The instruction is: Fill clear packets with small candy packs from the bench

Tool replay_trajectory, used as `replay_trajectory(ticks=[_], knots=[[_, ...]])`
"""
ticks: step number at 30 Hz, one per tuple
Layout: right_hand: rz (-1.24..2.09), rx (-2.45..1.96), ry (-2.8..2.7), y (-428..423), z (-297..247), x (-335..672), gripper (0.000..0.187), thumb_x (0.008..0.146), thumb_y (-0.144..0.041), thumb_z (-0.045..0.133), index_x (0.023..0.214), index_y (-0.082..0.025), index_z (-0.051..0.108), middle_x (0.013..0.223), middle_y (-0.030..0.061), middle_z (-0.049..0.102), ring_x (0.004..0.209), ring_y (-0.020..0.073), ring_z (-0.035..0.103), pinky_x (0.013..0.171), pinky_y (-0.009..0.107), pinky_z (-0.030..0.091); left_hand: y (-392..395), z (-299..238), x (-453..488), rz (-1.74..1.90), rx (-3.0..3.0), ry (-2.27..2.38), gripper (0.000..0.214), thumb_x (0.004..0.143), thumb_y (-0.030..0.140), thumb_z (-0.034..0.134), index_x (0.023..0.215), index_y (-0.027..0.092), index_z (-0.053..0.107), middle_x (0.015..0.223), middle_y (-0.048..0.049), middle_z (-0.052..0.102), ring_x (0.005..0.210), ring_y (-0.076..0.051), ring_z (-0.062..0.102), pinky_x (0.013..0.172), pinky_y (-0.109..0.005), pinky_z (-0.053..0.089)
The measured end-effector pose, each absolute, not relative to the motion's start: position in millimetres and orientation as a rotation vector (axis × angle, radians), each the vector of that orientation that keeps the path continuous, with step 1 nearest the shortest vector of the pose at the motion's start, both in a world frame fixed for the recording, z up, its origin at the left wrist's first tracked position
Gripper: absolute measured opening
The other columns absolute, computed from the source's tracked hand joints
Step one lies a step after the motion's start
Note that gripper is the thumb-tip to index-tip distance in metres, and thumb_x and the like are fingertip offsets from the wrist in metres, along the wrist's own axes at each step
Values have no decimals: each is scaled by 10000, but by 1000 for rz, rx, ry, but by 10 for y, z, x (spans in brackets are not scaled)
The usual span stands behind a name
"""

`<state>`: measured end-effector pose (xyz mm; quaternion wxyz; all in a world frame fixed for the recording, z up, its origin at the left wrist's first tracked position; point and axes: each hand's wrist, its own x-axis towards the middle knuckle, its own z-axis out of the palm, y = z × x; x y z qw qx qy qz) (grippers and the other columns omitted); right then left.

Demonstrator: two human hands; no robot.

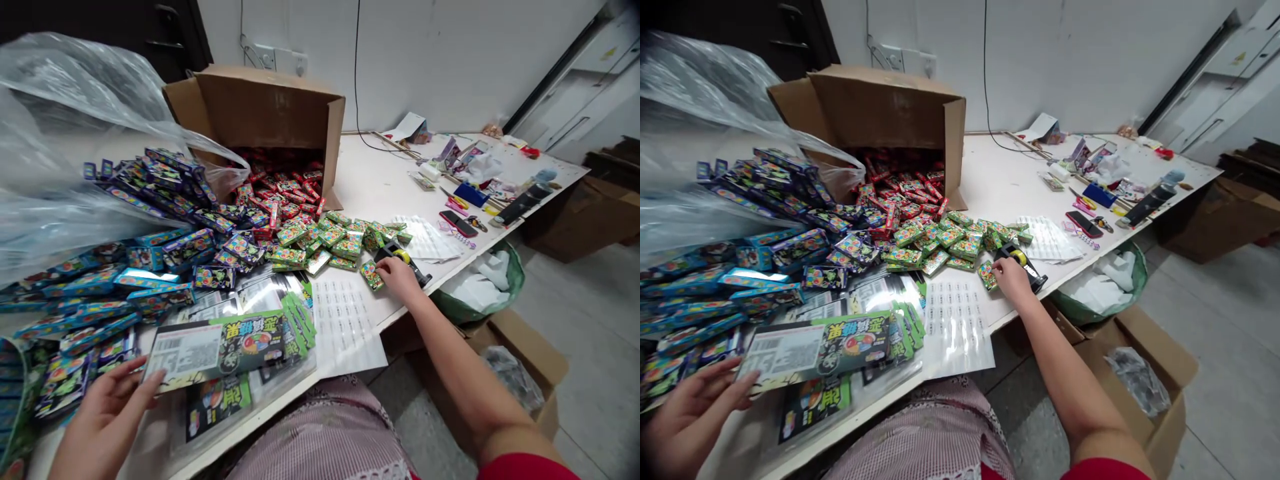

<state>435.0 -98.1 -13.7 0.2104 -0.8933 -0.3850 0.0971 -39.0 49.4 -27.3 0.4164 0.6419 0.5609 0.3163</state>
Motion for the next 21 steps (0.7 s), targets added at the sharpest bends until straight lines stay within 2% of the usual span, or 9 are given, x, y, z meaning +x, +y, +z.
replay_trajectory(ticks=[4, 7, 9, 11, 13, 18, 21], knots=[[386, -2260, -1060, -992, -12, 4284, 302, 817, -303, 568, 1053, -134, 651, 958, 82, 685, 783, 159, 625, 746, 300, 493, 494, -163, -381, 747, 1661, 1516, 355, 709, 547, 693, 969, 341, 567, 783, 62, 640, 754, -217, 631, 611, -336, 538], [675, -1954, -1111, -925, 177, 4018, 338, 798, -377, 587, 1024, -141, 673, 866, 50, 694, 684, 134, 603, 662, 283, 493, 445, -30, -297, 792, 1979, 1631, 426, 698, 566, 676, 987, 271, 573, 889, -20, 612, 829, -273, 597, 662, -389, 508], [907, -1709, -1172, -824, 300, 3750, 337, 778, -389, 616, 997, -144, 691, 835, 40, 686, 664, 122, 581, 641, 271, 475, 343, 97, -145, 879, 2042, 1533, 435, 733, 544, 658, 1049, 257, 575, 982, -45, 606, 886, -266, 581, 736, -396, 499], [1073, -1549, -1262, -697, 390, 3454, 307, 772, -373, 634, 974, -152, 704, 822, 32, 677, 662, 111, 562, 623, 256, 452, 215, 226, 81, 843, 1850, 1217, 414, 775, 515, 634, 1071, 231, 574, 945, -47, 633, 853, -221, 613, 746, -351, 505], [1188, -1469, -1340, -571, 440, 3178, 272, 780, -349, 629, 958, -159, 708, 786, 19, 663, 639, 102, 540, 593, 244, 429, 108, 313, 321, 646, 1639, 936, 415, 770, 478, 660, 1063, 196, 574, 890, -56, 660, 802, -195, 633, 708, -316, 511], [1350, -1390, -1387, -367, 434, 2741, 230, 771, -308, 627, 932, -154, 688, 743, -2, 639, 593, 88, 514, 574, 238, 416, 3, 294, 578, 600, 1274, 810, 360, 776, 414, 673, 1017, 168, 570, 714, -14, 622, 597, -122, 570, 557, -253, 453], [1360, -1370, -1374, -318, 366, 2623, 218, 767, -297, 632, 926, -151, 663, 778, 2, 643, 604, 88, 523, 586, 241, 433, -17, 230, 529, 616, 1167, 796, 369, 732, 361, 727, 997, 170, 556, 693, 10, 604, 565, -103, 559, 528, -230, 432]])
